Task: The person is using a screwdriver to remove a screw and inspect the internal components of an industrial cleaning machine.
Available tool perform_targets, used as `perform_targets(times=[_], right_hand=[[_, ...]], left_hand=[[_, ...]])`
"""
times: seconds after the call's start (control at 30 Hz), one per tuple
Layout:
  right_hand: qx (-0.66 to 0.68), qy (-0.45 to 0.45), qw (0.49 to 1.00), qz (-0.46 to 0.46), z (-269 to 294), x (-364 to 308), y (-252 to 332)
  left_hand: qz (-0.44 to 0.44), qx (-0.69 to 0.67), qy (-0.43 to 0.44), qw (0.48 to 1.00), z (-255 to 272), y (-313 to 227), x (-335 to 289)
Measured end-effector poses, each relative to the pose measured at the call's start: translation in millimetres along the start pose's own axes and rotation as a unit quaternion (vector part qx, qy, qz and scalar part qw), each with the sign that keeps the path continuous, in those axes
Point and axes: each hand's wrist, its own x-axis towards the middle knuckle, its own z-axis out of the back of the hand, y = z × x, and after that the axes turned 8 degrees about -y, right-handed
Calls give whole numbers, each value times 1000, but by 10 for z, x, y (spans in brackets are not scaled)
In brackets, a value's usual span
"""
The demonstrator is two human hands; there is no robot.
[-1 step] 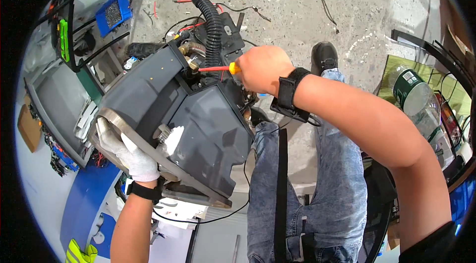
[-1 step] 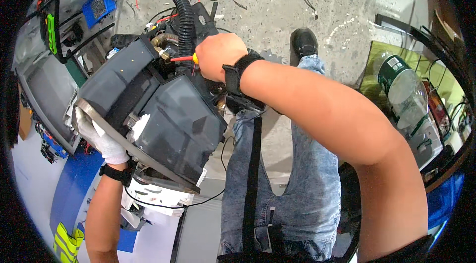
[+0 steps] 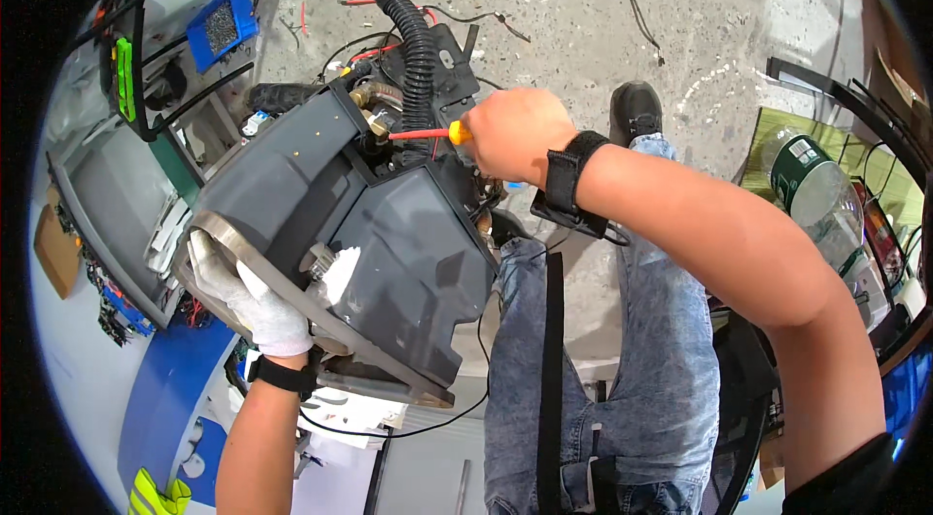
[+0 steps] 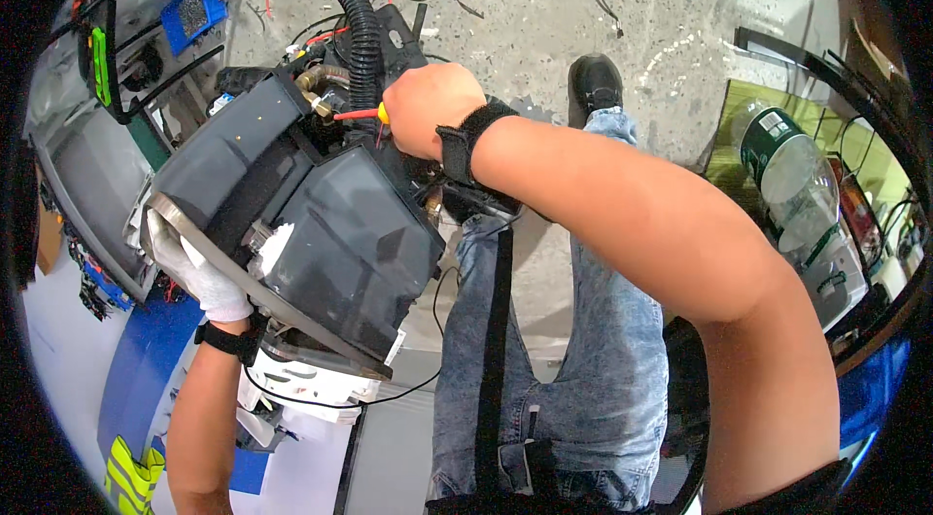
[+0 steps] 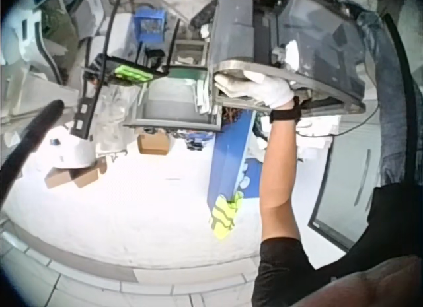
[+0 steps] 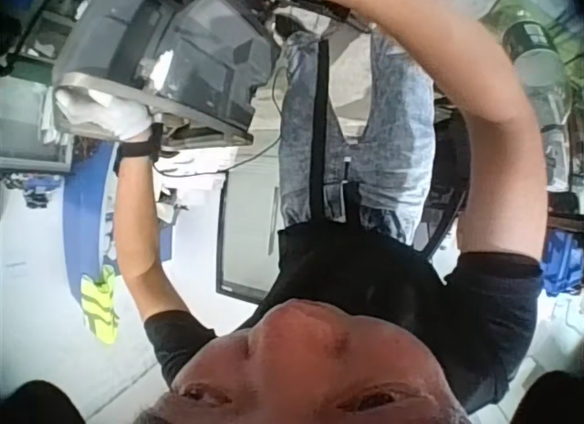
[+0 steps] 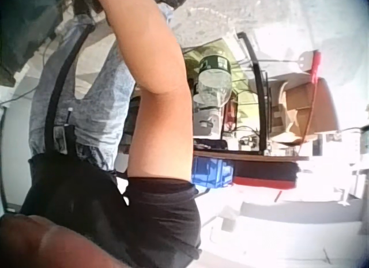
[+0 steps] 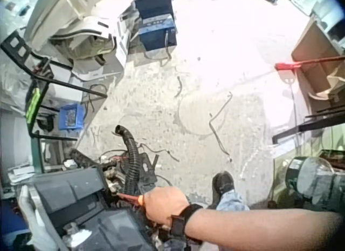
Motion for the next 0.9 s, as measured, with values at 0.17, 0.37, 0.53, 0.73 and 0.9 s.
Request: perform_targets(times=[0.17,0.37,0.53,0.73,0.9], right_hand=[[-21,-14,1000,11,30,95,-11],[-47,1,998,46,91,152,-9],[-55,34,996,59,128,204,-40],[-53,86,993,61,224,287,7],[-44,50,995,68,186,380,115]], left_hand=[[8,-39,-8,999,-19,76,-14],[20,-83,4,996,-17,159,-42],[-18,10,16,1000,6,98,-34],[-12,-24,0,1000,22,52,-24],[-35,58,28,997,51,7,1]])
